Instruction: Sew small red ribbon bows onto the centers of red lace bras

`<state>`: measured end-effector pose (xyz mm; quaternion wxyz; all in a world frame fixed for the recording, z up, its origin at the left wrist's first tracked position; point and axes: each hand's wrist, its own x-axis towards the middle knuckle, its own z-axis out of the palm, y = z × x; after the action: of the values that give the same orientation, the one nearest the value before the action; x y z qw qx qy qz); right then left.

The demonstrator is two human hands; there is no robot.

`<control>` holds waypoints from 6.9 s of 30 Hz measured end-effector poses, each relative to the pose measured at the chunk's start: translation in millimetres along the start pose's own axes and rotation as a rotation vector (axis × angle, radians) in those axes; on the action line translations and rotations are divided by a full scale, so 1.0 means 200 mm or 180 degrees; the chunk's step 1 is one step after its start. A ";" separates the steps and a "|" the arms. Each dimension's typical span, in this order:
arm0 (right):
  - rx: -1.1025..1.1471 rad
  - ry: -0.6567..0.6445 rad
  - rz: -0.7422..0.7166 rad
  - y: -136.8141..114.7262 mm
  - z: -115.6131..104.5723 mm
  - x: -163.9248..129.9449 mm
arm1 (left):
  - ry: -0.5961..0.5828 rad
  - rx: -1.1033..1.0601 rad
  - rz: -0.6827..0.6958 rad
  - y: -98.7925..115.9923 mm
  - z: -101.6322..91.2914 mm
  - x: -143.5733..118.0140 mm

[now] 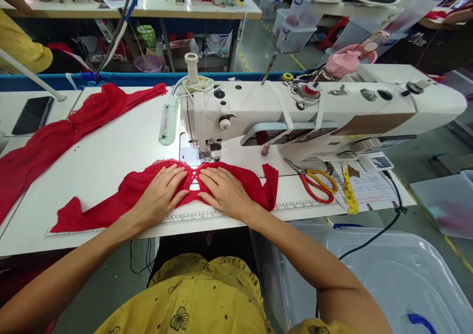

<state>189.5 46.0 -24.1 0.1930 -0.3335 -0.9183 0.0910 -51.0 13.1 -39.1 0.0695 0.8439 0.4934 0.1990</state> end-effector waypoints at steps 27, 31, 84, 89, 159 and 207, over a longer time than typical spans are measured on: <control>0.0005 -0.0440 0.0157 0.06 0.05 0.01 | -0.0223 0.0108 -0.0022 -0.03 0.01 0.06; 0.0005 -0.0449 0.0179 0.05 0.05 0.01 | -0.0219 0.0127 -0.0013 -0.03 0.01 0.07; 0.0161 -0.0207 0.0197 0.05 0.04 0.01 | -0.0272 0.0140 -0.0083 -0.03 0.01 0.07; 0.0167 -0.0217 0.0201 0.05 0.04 0.01 | -0.0296 0.0129 -0.0077 -0.03 0.00 0.07; 0.0183 0.1361 -0.0438 -0.30 -0.13 0.07 | 0.2428 0.0029 0.0750 0.10 -0.13 0.00; -0.1207 0.1601 -0.1216 -0.25 -0.05 -0.03 | 0.2500 0.0589 0.0014 0.29 -0.04 -0.17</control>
<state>168.8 4.1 -1.1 0.3609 -0.1978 -0.8884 -0.2034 -23.0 -46.3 -21.9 -0.2011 0.7074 0.4964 0.4612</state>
